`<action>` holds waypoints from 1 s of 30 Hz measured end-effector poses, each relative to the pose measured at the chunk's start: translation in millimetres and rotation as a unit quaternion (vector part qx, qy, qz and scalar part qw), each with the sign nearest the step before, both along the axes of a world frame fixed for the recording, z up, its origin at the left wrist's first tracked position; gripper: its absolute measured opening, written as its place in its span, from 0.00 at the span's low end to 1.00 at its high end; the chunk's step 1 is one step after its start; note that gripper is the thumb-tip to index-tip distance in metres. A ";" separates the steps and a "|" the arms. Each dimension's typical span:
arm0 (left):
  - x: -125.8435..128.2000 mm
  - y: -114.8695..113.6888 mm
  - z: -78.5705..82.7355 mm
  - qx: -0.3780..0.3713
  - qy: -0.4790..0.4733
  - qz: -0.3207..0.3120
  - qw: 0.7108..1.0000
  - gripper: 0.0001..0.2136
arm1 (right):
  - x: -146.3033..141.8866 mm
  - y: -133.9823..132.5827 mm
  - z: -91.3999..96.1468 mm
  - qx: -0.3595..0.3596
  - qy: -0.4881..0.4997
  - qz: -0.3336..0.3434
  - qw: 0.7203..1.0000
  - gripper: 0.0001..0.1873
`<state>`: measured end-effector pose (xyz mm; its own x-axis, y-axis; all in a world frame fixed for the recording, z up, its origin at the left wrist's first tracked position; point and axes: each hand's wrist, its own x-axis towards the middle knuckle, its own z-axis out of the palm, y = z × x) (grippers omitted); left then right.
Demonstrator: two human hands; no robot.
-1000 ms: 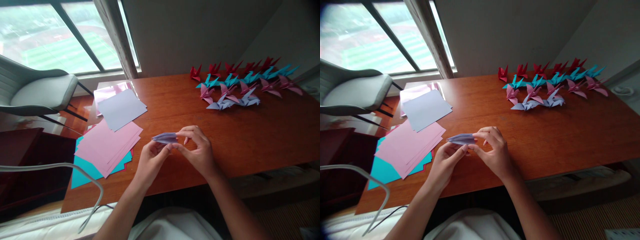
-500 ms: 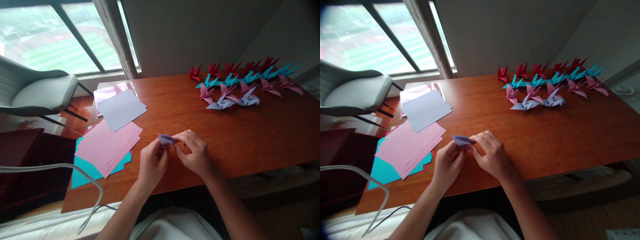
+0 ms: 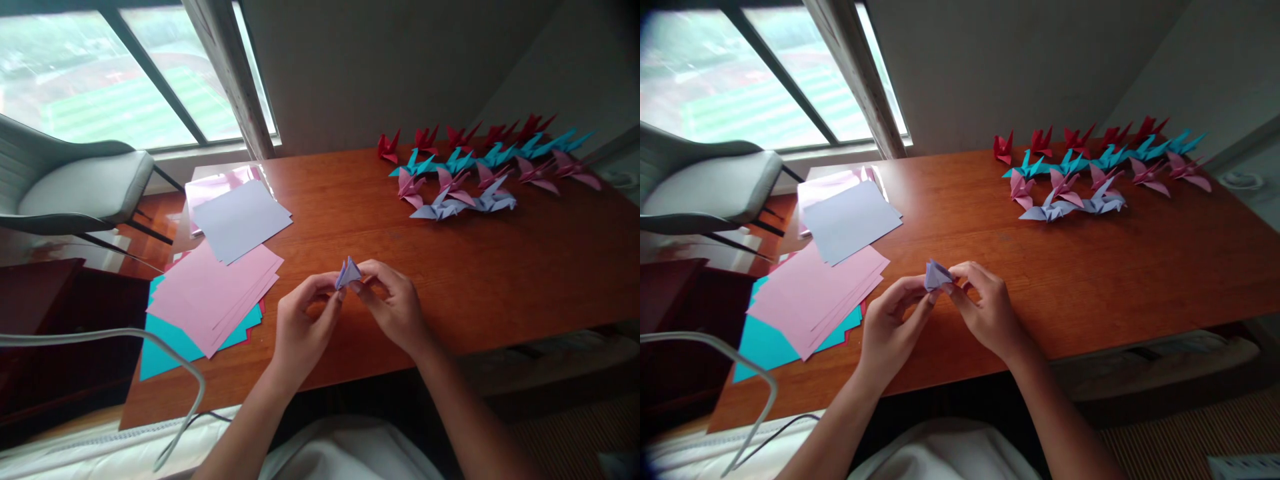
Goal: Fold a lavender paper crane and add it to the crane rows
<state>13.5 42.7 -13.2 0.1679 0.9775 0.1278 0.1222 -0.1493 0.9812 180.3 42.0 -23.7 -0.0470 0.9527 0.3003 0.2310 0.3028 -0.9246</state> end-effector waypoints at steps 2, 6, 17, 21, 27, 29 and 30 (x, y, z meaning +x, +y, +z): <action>0.4 0.0 0.3 -0.021 -0.044 -0.010 0.999 0.04 | 0.1 -0.2 1.0 -0.034 0.031 0.024 0.999 0.03; 0.4 1.3 -0.1 -0.049 -0.095 -0.001 0.994 0.04 | -0.6 0.4 0.6 -0.061 0.055 0.038 0.996 0.05; -4.7 2.9 3.4 -0.058 -0.043 0.003 0.997 0.06 | -1.7 -0.3 1.7 -0.070 0.023 0.035 0.997 0.06; -4.7 2.7 3.9 -0.068 -0.056 -0.003 0.996 0.06 | -1.3 -1.8 3.1 -0.088 0.024 0.059 0.994 0.05; -3.7 2.3 4.1 -0.065 -0.057 -0.029 0.996 0.05 | -0.6 -0.8 2.8 -0.064 0.051 0.020 0.996 0.03; -3.3 2.0 3.8 -0.062 -0.059 -0.035 0.996 0.05 | 0.0 -0.2 2.8 -0.059 0.065 0.021 0.996 0.03; -3.1 1.9 3.6 -0.059 -0.060 -0.037 0.996 0.05 | 0.4 0.1 3.0 -0.055 0.074 0.024 0.995 0.03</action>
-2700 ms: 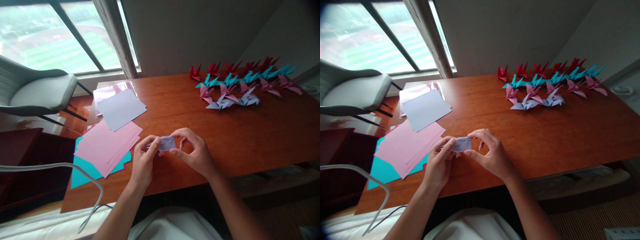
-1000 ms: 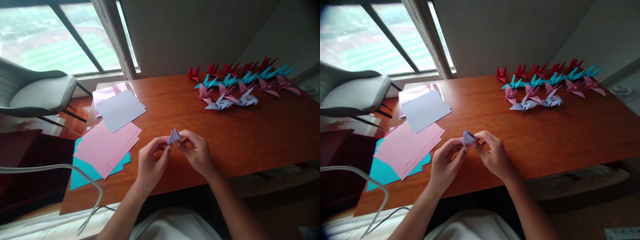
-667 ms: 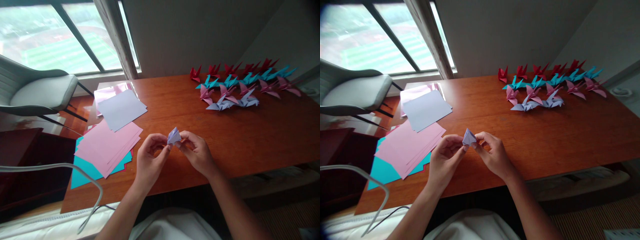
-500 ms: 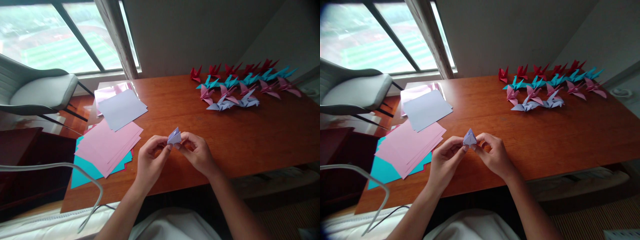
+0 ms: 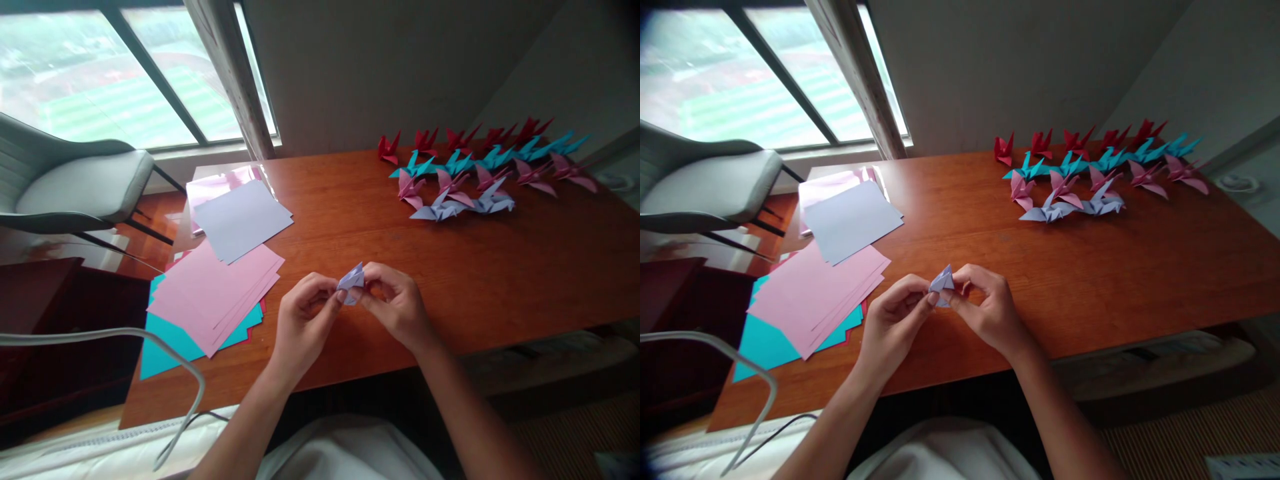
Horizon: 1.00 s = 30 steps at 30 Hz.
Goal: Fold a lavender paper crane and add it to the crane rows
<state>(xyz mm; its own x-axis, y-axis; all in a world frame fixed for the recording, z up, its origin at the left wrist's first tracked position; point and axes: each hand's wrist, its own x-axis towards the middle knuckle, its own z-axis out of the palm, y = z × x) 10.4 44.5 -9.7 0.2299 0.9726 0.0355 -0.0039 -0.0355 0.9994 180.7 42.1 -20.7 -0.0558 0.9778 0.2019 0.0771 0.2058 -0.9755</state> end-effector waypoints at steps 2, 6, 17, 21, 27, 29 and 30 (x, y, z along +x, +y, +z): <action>0.3 -0.3 -0.8 0.004 -0.006 -0.002 1.000 0.04 | 0.8 0.5 0.6 0.011 0.023 0.005 1.000 0.04; -0.3 -1.1 -3.1 0.016 -0.007 -0.001 1.000 0.03 | 1.4 1.1 2.3 0.016 0.049 0.016 0.999 0.03; 1.0 -4.1 3.9 0.073 0.069 0.001 0.995 0.03 | 3.2 0.9 2.8 -0.014 0.088 0.035 0.995 0.06; -1.7 -4.6 9.7 0.046 0.022 -0.009 0.999 0.06 | 4.0 -0.5 5.0 -0.055 0.105 0.070 0.990 0.05; -2.7 -1.2 11.3 0.004 -0.011 -0.002 1.000 0.05 | 5.1 -2.0 4.0 -0.104 0.074 0.136 0.982 0.08; -3.3 0.0 11.3 -0.006 -0.030 -0.013 0.999 0.04 | 5.6 -2.4 2.8 -0.121 0.073 0.146 0.979 0.08; -3.8 0.5 11.5 -0.013 -0.035 -0.022 0.999 0.04 | 5.9 -2.7 2.3 -0.129 0.073 0.151 0.977 0.08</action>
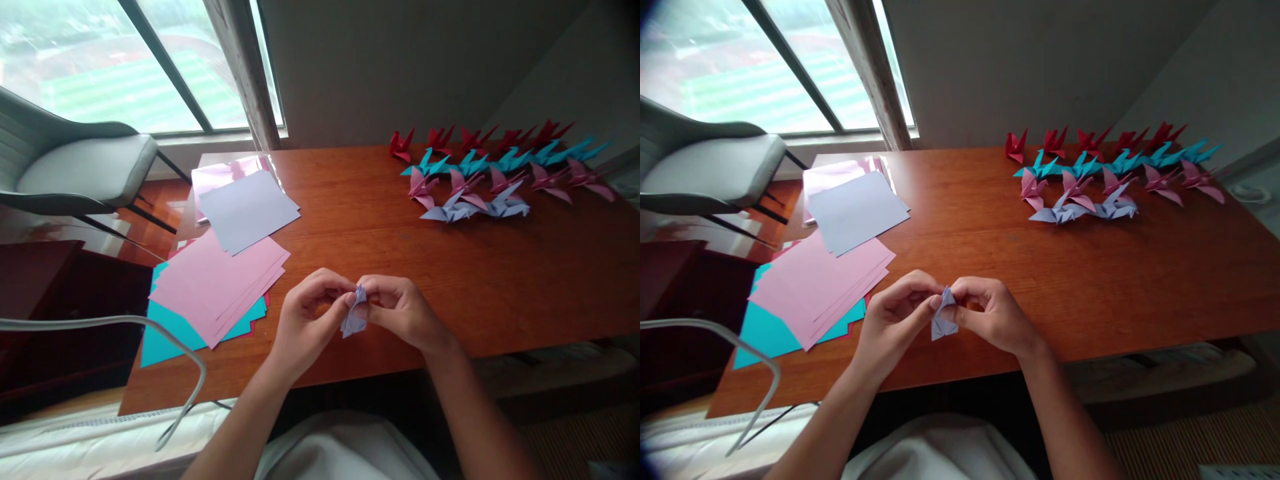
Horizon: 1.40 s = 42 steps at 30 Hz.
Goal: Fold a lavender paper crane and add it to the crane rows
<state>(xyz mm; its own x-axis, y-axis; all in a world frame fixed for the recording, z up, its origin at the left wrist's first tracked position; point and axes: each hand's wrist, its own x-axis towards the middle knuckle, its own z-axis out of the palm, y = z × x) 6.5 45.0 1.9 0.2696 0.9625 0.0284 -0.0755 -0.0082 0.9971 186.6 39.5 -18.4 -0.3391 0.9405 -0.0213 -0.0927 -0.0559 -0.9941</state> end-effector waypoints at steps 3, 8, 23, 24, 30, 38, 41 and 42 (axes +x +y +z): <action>-2.0 1.4 0.7 -0.026 -0.004 -0.028 0.999 0.05 | 0.8 -0.6 -0.4 -0.014 -0.005 0.016 1.000 0.08; -3.2 2.4 1.2 -0.056 0.000 -0.038 0.998 0.05 | 1.5 -0.7 0.4 -0.018 -0.013 0.030 0.999 0.05; -0.1 1.1 -2.3 -0.039 0.067 0.005 0.997 0.10 | 0.0 -0.8 -5.8 -0.020 -0.056 0.038 0.997 0.05; 0.0 1.0 -1.7 -0.040 0.067 0.005 0.997 0.10 | -0.2 -1.0 -5.9 -0.020 -0.057 0.036 0.998 0.05; 0.9 0.3 -2.6 -0.056 0.024 -0.010 0.998 0.10 | -2.0 -0.7 -5.0 -0.007 -0.054 0.016 0.998 0.05; -0.1 4.2 -7.6 -0.055 -0.013 0.018 0.998 0.07 | -4.3 -1.0 -4.5 0.020 -0.071 -0.008 0.997 0.04; -0.3 5.2 -7.4 -0.054 -0.014 0.025 0.998 0.06 | -4.5 -1.3 -3.3 0.004 -0.064 -0.012 0.998 0.06; -0.3 5.2 -7.4 -0.054 -0.014 0.029 0.998 0.06 | -4.6 -1.3 -2.8 -0.003 -0.058 -0.013 0.998 0.07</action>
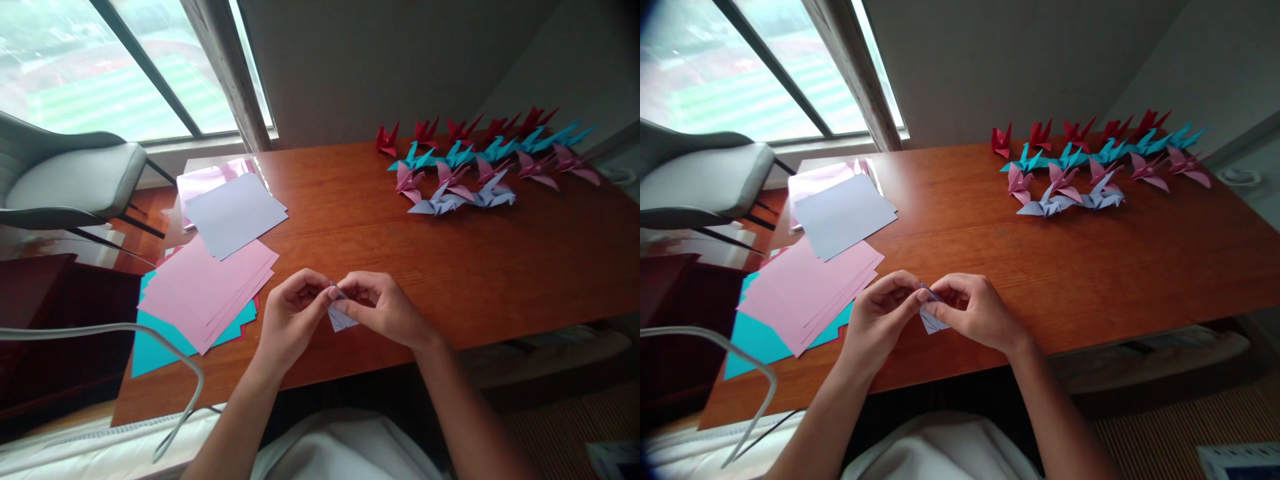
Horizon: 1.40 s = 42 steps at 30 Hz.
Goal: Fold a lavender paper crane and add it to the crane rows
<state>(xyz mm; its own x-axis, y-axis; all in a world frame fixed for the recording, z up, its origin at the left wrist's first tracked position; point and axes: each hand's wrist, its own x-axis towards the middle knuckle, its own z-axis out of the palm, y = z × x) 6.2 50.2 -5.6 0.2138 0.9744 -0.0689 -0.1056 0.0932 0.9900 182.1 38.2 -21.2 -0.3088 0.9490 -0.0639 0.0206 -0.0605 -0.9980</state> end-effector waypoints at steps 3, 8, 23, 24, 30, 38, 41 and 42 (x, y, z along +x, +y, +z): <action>0.3 -1.0 -0.6 -0.003 0.001 0.009 1.000 0.06 | 0.1 1.0 1.5 0.003 0.003 -0.011 1.000 0.08; 2.6 -2.0 -2.0 -0.007 0.007 0.007 1.000 0.07 | 0.7 2.4 3.9 0.074 -0.069 -0.046 0.994 0.09; 3.3 -3.9 -8.7 -0.028 0.069 -0.075 0.994 0.10 | 0.4 2.0 -4.6 0.085 -0.015 -0.160 0.983 0.04; 2.8 -4.2 -9.7 -0.026 0.069 -0.072 0.995 0.10 | -0.1 1.9 -4.6 0.071 -0.001 -0.152 0.986 0.04; 1.4 -4.4 -6.3 -0.025 0.070 -0.043 0.996 0.11 | -1.0 2.7 -2.8 0.020 0.017 -0.088 0.996 0.08; 5.4 -1.8 7.0 -0.076 0.044 -0.094 0.992 0.13 | 2.8 2.1 -1.0 0.110 -0.023 -0.121 0.986 0.08; 5.0 -3.0 4.7 -0.083 0.046 -0.113 0.989 0.12 | 2.2 1.9 0.8 0.128 -0.025 -0.133 0.983 0.08; 4.4 -3.5 3.5 -0.084 0.046 -0.113 0.989 0.11 | 1.7 2.0 1.4 0.129 -0.025 -0.135 0.982 0.08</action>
